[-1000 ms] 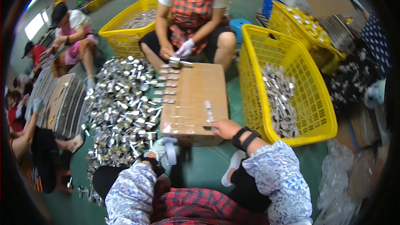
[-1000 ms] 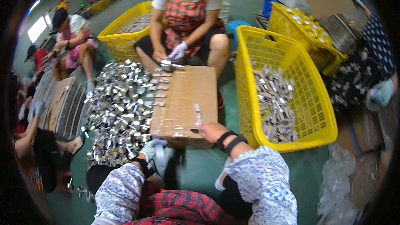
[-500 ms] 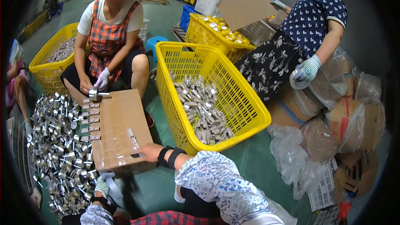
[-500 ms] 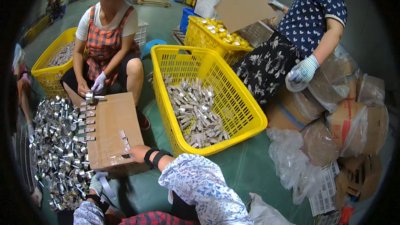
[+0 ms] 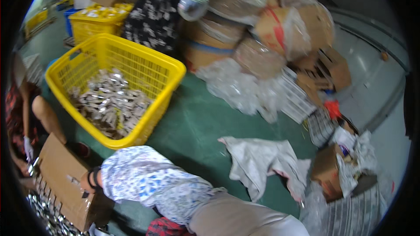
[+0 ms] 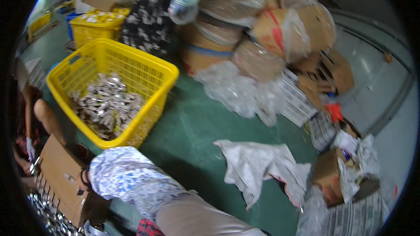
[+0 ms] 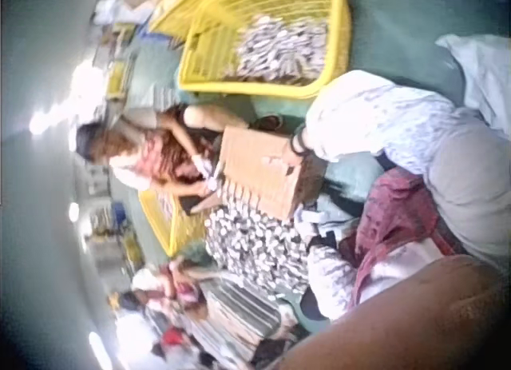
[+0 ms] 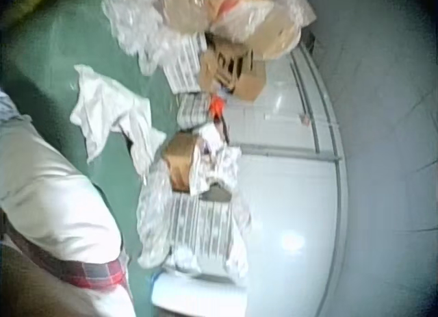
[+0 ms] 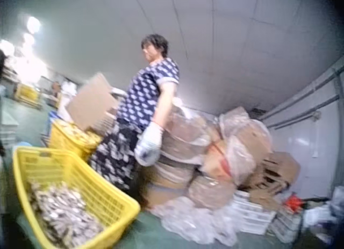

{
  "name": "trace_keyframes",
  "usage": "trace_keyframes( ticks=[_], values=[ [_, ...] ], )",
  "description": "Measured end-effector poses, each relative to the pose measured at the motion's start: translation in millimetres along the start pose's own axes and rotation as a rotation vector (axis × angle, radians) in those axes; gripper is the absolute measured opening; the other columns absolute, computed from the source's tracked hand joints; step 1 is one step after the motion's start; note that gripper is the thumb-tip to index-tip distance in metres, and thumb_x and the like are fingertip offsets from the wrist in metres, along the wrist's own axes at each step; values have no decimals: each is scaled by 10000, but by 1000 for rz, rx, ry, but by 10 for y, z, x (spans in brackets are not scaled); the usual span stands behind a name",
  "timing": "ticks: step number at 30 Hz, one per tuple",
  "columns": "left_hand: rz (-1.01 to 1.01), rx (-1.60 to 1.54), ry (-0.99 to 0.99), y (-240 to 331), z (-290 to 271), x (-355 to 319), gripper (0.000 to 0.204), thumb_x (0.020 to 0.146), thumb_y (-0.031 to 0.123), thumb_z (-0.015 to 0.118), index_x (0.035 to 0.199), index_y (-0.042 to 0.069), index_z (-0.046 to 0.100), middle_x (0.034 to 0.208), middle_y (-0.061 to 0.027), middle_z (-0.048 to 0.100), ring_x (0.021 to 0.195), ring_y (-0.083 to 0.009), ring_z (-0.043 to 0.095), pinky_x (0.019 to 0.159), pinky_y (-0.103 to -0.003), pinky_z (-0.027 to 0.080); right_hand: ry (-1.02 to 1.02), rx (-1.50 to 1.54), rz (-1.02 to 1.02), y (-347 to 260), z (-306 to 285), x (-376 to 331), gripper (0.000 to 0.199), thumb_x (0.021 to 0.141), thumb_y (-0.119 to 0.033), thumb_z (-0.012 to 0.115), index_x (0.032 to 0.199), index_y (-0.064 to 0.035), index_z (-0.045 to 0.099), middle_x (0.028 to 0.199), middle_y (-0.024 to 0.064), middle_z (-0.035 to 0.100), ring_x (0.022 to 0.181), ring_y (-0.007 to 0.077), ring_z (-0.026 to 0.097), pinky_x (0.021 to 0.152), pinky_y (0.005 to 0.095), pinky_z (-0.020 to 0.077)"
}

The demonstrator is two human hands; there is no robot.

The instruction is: Sorting and packing metal manufacturing components into boxes at a workstation.

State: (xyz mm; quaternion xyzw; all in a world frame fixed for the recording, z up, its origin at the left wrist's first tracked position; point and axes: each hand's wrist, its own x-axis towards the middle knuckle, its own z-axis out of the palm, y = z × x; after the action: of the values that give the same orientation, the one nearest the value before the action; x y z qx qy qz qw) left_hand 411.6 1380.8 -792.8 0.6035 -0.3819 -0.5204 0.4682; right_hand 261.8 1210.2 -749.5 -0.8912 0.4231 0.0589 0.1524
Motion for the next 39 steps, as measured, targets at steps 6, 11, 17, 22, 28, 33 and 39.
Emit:
trace_keyframes(
  ticks=[6, 11, 17, 22, 28, 33, 39],
  values=[
    [1, 149, -205, 18, 802, 378, 277, 757, 21, 545, 1025, 67, 602, 1023, -80, 606, 945, -183, 560, 867, -311, 442, -132, 100, -144, 815, -118, 114, 199, 760, -253, 598, 807, -74, 669, 820, 148, 654, 751, 332, 617, 695, 408, 493],
    [-17, 224, -236, -33, 877, 488, 293, 754, 2, 532, 1031, 66, 603, 1023, -82, 609, 951, -183, 560, 872, -312, 441, -135, 136, -114, 974, -190, -16, 211, 772, -266, 587, 829, -79, 665, 811, 144, 652, 738, 325, 616, 679, 409, 493],
    [-17, 286, -279, -102, 1047, 544, 313, 749, -21, 516, 1037, 65, 604, 1024, -84, 612, 959, -183, 560, 876, -313, 440, -119, 178, -64, 1178, -206, -189, 225, 787, -281, 574, 855, -85, 660, 800, 140, 648, 722, 316, 615, 660, 410, 493],
    [-14, 322, -314, -195, 1214, 610, 331, 746, -39, 502, 1043, 64, 605, 1024, -85, 614, 965, -183, 561, 881, -314, 439, -113, 208, -34, 1371, -228, -325, 238, 799, -294, 563, 878, -90, 656, 791, 136, 646, 708, 309, 614, 643, 411, 493],
    [28, 327, -246, -210, 840, 686, 354, 741, -62, 486, 1050, 63, 606, 1024, -87, 617, 972, -183, 561, 886, -315, 438, -114, 226, -87, 1230, -213, -77, 253, 814, -309, 550, 904, -96, 651, 780, 132, 643, 692, 301, 612, 624, 413, 493],
    [143, 336, -210, -341, 69, 708, 374, 737, -81, 473, 1056, 62, 607, 1025, -88, 619, 979, -183, 561, 890, -316, 437, -286, 439, -79, 1028, 429, 252, 266, 826, -321, 539, 926, -100, 647, 771, 128, 640, 679, 294, 611, 608, 414, 493],
    [194, 292, -213, -648, -458, 670, 397, 711, -101, 507, 1054, 63, 621, 1051, -83, 626, 1006, -180, 567, 906, -306, 433, 44, 216, -191, 879, -121, -452, 237, 782, -252, 557, 932, -82, 626, 879, 181, 625, 851, 367, 588, 751, 457, 464]
  ],
)
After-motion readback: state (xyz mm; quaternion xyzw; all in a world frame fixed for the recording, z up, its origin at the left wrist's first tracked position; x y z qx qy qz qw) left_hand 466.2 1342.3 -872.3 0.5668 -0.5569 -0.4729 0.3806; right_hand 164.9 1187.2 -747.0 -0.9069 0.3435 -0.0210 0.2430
